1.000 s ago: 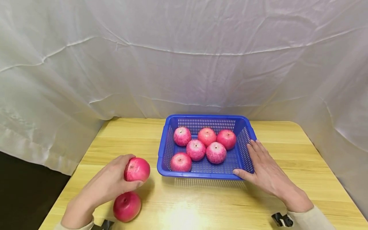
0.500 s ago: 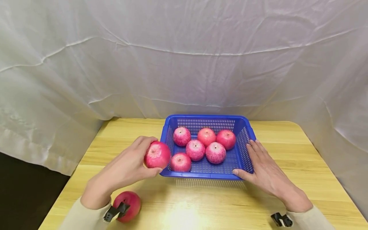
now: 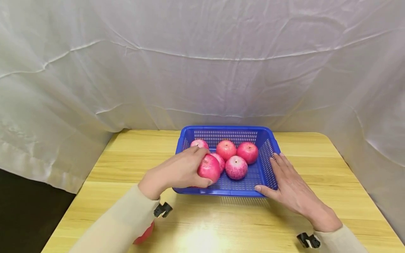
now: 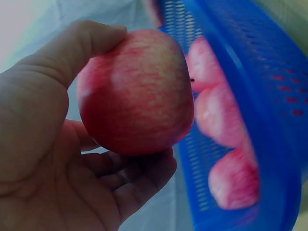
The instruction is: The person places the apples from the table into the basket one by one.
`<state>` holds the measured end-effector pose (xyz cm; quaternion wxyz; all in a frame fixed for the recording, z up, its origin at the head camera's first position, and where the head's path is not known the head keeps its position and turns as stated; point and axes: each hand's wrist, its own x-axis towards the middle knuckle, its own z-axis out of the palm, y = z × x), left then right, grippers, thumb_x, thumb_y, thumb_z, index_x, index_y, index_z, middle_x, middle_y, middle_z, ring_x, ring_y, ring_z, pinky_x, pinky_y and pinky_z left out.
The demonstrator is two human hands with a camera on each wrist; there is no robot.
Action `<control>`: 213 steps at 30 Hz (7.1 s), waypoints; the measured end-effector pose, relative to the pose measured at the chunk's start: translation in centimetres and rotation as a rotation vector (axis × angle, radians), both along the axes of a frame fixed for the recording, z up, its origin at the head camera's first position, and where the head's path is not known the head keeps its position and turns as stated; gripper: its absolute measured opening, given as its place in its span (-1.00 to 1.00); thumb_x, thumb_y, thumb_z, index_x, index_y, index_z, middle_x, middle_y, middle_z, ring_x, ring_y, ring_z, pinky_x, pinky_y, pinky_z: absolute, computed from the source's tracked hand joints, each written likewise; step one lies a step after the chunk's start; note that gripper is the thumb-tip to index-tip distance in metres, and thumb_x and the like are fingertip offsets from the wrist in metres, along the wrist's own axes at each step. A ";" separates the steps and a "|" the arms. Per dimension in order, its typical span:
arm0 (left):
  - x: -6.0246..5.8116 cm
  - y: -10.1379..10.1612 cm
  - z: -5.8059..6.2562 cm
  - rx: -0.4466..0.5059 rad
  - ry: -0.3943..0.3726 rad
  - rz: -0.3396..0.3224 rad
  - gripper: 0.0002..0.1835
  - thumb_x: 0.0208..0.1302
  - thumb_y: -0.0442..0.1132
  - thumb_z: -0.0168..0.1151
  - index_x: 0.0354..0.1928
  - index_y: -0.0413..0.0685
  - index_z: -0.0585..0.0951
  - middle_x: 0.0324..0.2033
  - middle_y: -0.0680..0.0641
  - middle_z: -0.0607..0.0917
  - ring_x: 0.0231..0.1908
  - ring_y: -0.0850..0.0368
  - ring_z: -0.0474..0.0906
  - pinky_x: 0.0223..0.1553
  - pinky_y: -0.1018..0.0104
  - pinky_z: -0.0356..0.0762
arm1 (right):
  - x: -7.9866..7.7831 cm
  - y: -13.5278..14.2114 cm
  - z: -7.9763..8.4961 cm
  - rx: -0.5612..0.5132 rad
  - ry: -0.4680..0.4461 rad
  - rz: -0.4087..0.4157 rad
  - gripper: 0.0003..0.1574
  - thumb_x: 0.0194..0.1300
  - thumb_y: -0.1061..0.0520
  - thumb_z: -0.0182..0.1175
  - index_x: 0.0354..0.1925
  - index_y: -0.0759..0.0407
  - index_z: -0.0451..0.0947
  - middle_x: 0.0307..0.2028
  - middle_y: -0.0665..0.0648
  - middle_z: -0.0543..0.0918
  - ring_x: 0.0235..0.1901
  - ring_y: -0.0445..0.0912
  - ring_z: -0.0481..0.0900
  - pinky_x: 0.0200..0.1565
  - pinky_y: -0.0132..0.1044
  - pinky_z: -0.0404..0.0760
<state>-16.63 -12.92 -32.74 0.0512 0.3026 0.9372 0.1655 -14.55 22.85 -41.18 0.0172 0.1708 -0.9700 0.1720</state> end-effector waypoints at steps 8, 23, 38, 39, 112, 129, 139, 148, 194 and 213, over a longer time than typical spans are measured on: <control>-2.0 2.8 -2.0 -0.111 -0.081 -0.040 -0.17 0.26 0.27 0.39 0.44 -0.01 0.44 0.13 -0.06 0.65 0.16 0.05 0.56 0.33 0.10 0.57 | 0.0 -0.1 0.0 0.006 0.001 -0.004 0.46 0.32 -0.54 0.25 0.63 0.45 -0.06 0.63 0.51 -0.05 0.62 0.42 -0.11 0.48 0.46 0.15; -2.7 6.2 -3.6 -0.235 -0.087 -0.053 -0.23 0.24 0.36 0.39 0.21 -0.12 0.53 0.00 -0.07 0.63 0.12 0.05 0.55 0.29 0.15 0.58 | 0.0 0.0 0.1 0.007 -0.011 -0.014 0.46 0.32 -0.54 0.24 0.63 0.44 -0.06 0.64 0.51 -0.07 0.63 0.43 -0.12 0.48 0.45 0.14; -2.7 7.2 -4.5 -0.305 -0.024 -0.070 -0.19 0.26 0.37 0.39 0.28 -0.13 0.55 0.09 -0.05 0.66 0.22 0.07 0.54 0.38 0.16 0.51 | 0.0 -0.2 0.1 0.003 -0.011 -0.012 0.46 0.32 -0.54 0.24 0.63 0.44 -0.06 0.64 0.51 -0.07 0.63 0.41 -0.14 0.50 0.44 0.11; -2.7 7.3 -4.5 -0.307 -0.022 -0.071 -0.19 0.26 0.37 0.39 0.28 -0.13 0.55 0.09 -0.05 0.67 0.22 0.06 0.55 0.38 0.16 0.51 | 0.0 -0.2 0.1 0.003 -0.013 -0.013 0.46 0.32 -0.54 0.24 0.64 0.44 -0.06 0.64 0.51 -0.08 0.63 0.41 -0.14 0.50 0.44 0.11; -2.1 13.8 -3.8 -0.548 -0.028 -0.122 -0.48 0.65 0.04 -0.02 0.57 0.57 0.34 0.65 -0.11 0.18 0.48 -0.16 0.41 0.42 0.01 0.50 | 0.1 -0.1 -0.2 -0.025 0.011 -0.003 0.44 0.32 -0.51 0.28 0.63 0.44 -0.03 0.63 0.51 -0.02 0.62 0.42 -0.10 0.50 0.43 0.11; -2.4 12.6 -3.6 -0.556 -0.019 -0.147 -0.55 0.59 0.05 0.11 0.45 0.49 0.52 0.62 -0.05 0.25 0.44 -0.19 0.42 0.34 -0.01 0.57 | 0.1 -0.2 -0.1 -0.007 -0.019 -0.024 0.48 0.29 -0.56 0.25 0.64 0.42 -0.04 0.64 0.50 -0.04 0.62 0.42 -0.11 0.48 0.46 0.14; -2.7 10.9 -3.1 -0.479 -0.014 -0.191 -0.53 0.61 0.02 0.08 0.48 0.40 0.51 0.59 -0.04 0.32 0.45 -0.13 0.43 0.36 -0.04 0.55 | 0.2 -0.1 -0.2 -0.008 -0.020 -0.026 0.49 0.29 -0.58 0.23 0.64 0.43 -0.07 0.64 0.50 -0.05 0.62 0.42 -0.12 0.48 0.46 0.13; -2.7 7.1 -1.7 -0.294 0.025 -0.156 -0.53 0.56 -0.08 0.16 0.44 0.10 0.57 0.30 0.02 0.64 0.33 0.04 0.55 0.45 0.14 0.45 | 0.1 -0.1 -0.2 -0.013 -0.012 -0.018 0.47 0.30 -0.54 0.26 0.63 0.43 -0.06 0.63 0.51 -0.04 0.63 0.42 -0.11 0.48 0.46 0.14; 10.5 -12.6 -2.6 -0.020 -0.056 0.514 -0.30 0.30 0.12 0.47 0.37 -0.07 0.57 0.26 -0.21 0.65 0.30 -0.31 0.52 0.23 -0.35 0.52 | 0.0 0.0 -0.3 -0.025 -0.012 -0.013 0.46 0.31 -0.52 0.27 0.64 0.43 -0.07 0.63 0.51 -0.05 0.63 0.42 -0.13 0.49 0.46 0.12; 11.0 -13.5 -7.7 -0.060 -0.470 0.540 -0.10 -0.17 -0.01 0.77 0.26 -0.08 0.55 -0.01 -0.07 0.60 -0.08 -0.01 0.52 -0.14 -0.06 0.70 | 0.1 -0.1 -0.2 -0.024 0.003 -0.011 0.46 0.31 -0.52 0.28 0.63 0.45 -0.04 0.62 0.53 -0.02 0.62 0.43 -0.10 0.49 0.44 0.13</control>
